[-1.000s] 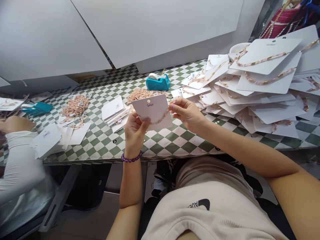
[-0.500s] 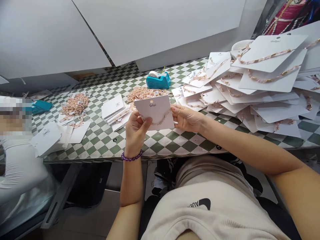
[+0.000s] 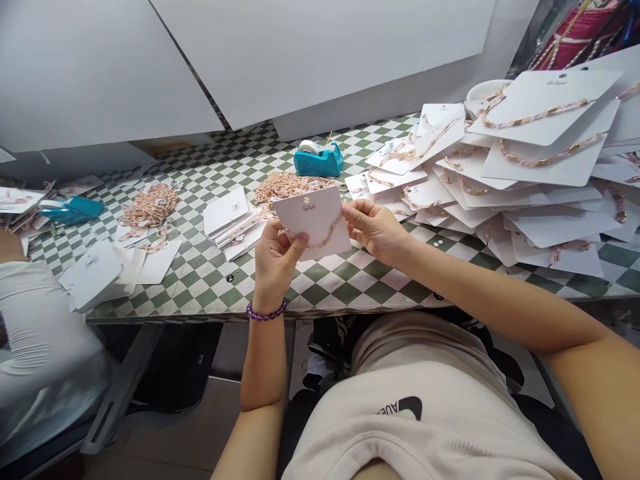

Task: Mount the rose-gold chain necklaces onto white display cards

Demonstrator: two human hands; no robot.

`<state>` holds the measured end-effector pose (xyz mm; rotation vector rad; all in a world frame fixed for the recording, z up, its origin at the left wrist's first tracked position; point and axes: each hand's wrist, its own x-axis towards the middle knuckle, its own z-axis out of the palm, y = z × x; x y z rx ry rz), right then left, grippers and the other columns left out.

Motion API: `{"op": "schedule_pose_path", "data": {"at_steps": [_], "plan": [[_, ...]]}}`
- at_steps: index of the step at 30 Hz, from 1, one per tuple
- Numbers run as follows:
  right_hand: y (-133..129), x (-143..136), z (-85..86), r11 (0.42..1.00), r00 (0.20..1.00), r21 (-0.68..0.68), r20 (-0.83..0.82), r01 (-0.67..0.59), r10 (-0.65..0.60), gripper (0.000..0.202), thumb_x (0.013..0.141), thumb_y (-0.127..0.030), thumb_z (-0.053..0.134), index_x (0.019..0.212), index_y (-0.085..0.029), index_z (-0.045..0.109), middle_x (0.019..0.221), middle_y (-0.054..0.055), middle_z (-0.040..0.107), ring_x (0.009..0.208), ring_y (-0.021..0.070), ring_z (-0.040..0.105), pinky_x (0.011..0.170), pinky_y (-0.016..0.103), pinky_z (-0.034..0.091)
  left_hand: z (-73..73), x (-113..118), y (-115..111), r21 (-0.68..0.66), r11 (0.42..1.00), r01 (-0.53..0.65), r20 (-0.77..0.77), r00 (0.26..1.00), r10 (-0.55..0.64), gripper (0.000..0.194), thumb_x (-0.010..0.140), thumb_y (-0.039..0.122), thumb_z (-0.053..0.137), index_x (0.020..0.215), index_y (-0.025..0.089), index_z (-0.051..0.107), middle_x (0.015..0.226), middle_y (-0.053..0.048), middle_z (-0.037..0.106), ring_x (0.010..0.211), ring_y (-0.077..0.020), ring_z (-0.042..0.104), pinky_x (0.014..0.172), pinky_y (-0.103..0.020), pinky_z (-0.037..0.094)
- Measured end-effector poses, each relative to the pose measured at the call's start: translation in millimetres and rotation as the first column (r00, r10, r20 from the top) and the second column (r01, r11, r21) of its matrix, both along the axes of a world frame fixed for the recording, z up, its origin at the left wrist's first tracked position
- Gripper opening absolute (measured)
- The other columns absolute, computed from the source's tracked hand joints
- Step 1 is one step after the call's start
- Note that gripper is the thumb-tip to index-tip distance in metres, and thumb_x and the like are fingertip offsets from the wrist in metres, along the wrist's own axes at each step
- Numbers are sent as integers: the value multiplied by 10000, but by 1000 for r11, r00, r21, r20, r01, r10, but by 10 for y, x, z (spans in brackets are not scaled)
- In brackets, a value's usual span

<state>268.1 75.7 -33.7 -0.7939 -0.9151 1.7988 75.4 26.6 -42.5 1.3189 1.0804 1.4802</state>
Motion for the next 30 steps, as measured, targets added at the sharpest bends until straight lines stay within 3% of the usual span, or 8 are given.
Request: {"op": "schedule_pose_path", "data": {"at_steps": [5, 10, 14, 23, 30], "plan": [[-54, -26, 87, 1000, 1000, -1, -12, -22, 22, 389, 588, -490, 897, 807, -225, 715, 787, -29, 655, 696, 75, 576, 705, 240, 533, -5, -5, 17, 28, 999, -31, 43, 999, 30, 422, 794, 446, 781, 1077, 192, 599, 1000, -70, 749, 927, -180, 722, 739, -244, 588], [-57, 1, 75, 998, 998, 0, -14, -56, 56, 290, 628, -392, 896, 834, -250, 749, 849, -25, 694, 760, 85, 617, 750, 238, 553, 4, -19, 26, 54, 998, -31, 32, 999, 30, 429, 798, 461, 776, 1090, 197, 603, 994, -69, 752, 919, -175, 725, 728, -237, 593], [-38, 47, 68, 974, 974, -55, -56, -222, 218, 313, 685, -381, 858, 940, -242, 740, 953, -5, 714, 865, 121, 648, 777, 260, 558, -2, -23, 20, 56, 998, 3, 33, 999, -4, 406, 810, 442, 769, 1093, 203, 602, 980, -63, 754, 898, -171, 726, 730, -246, 596], [51, 158, 74, 940, 943, -93, 10, -330, 332, 297, 606, -347, 904, 799, -205, 729, 859, -1, 716, 820, 136, 668, 783, 311, 547, -9, -87, 6, 22, 995, 93, 21, 995, -93, 378, 832, 415, 752, 1121, 221, 605, 1002, -69, 758, 936, -202, 730, 768, -297, 619], [38, 125, 118, 986, 985, 51, 77, -159, 155, 291, 574, -357, 919, 743, -209, 734, 822, 1, 718, 783, 126, 667, 771, 312, 546, -15, -109, 27, 22, 995, 94, 19, 995, -94, 419, 819, 441, 759, 1141, 225, 598, 1002, -68, 752, 945, -218, 733, 761, -289, 611]]}}
